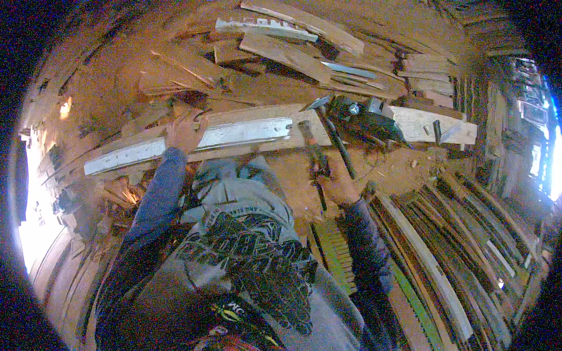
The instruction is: The person hammers nails into a long white wooden plank using a hammer and nail set. The person repeatedly positions nails and strikes them to secure the plank in a cluttered workshop.
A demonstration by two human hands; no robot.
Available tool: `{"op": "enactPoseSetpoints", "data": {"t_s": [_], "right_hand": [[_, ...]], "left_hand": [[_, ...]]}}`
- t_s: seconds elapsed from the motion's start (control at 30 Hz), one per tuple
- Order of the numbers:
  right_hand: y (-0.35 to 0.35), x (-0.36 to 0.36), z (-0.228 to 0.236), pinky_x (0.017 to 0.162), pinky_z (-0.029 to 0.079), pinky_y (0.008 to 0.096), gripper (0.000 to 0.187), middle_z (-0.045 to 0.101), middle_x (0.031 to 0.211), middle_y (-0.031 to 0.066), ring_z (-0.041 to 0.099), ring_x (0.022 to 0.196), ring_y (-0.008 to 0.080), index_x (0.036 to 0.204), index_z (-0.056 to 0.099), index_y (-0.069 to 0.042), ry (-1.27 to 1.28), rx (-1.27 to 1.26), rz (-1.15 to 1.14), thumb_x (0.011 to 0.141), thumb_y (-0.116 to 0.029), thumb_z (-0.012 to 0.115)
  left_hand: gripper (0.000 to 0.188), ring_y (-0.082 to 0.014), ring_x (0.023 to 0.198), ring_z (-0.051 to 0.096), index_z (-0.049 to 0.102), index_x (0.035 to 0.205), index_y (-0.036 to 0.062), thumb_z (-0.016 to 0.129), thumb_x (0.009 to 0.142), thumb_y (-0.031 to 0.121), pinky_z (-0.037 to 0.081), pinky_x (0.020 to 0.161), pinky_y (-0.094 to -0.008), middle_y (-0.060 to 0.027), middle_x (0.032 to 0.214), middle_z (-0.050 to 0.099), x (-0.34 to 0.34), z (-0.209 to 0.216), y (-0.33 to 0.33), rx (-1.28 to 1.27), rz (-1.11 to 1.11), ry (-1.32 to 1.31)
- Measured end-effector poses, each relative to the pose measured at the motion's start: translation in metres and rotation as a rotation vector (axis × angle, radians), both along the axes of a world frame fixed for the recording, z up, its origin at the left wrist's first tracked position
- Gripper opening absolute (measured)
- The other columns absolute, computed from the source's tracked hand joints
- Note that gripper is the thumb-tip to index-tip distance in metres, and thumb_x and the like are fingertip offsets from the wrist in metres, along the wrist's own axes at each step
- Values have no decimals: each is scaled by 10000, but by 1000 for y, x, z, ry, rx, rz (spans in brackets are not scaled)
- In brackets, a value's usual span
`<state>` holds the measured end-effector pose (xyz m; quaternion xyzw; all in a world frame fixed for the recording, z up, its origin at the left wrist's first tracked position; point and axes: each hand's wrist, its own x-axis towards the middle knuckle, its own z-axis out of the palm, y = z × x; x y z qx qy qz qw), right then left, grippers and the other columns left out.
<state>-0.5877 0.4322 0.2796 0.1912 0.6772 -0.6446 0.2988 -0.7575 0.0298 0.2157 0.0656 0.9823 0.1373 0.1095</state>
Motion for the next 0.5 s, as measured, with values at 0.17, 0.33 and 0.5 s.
{"op": "enactPoseSetpoints", "data": {"t_s": [0.17, 0.33, 0.5], "right_hand": [[-3, -19, 30, 941, 513, 371, 354, 579, 1142, 84, 628, 1066, 211, 1155, 523, -28, -23, -11, 244, 842, 128, 467], [-7, -39, 33, 882, 534, 370, 302, 595, 1133, 92, 632, 1043, 208, 1124, 521, -39, -103, 292, 513, 855, 98, 499], [-23, -72, 63, 783, 569, 382, 258, 630, 1096, 101, 650, 1003, 216, 1130, 491, -57, -514, 271, 394, 889, 28, 528]], "left_hand": [[482, -396, 1031, 650, 691, 1126, 94, 567, 915, 509, 519, 861, -527, -167, 1247, 637, -2, 4, 0, 101, -64, 120], [445, -380, 922, 676, 692, 1101, 89, 574, 914, 475, 547, 785, -501, -158, 1111, 680, -1, 3, -3, 122, -44, 160], [414, -373, 894, 686, 691, 1086, 89, 582, 910, 447, 555, 760, -494, -153, 1079, 692, -3, 5, -5, 178, -63, 150]]}}
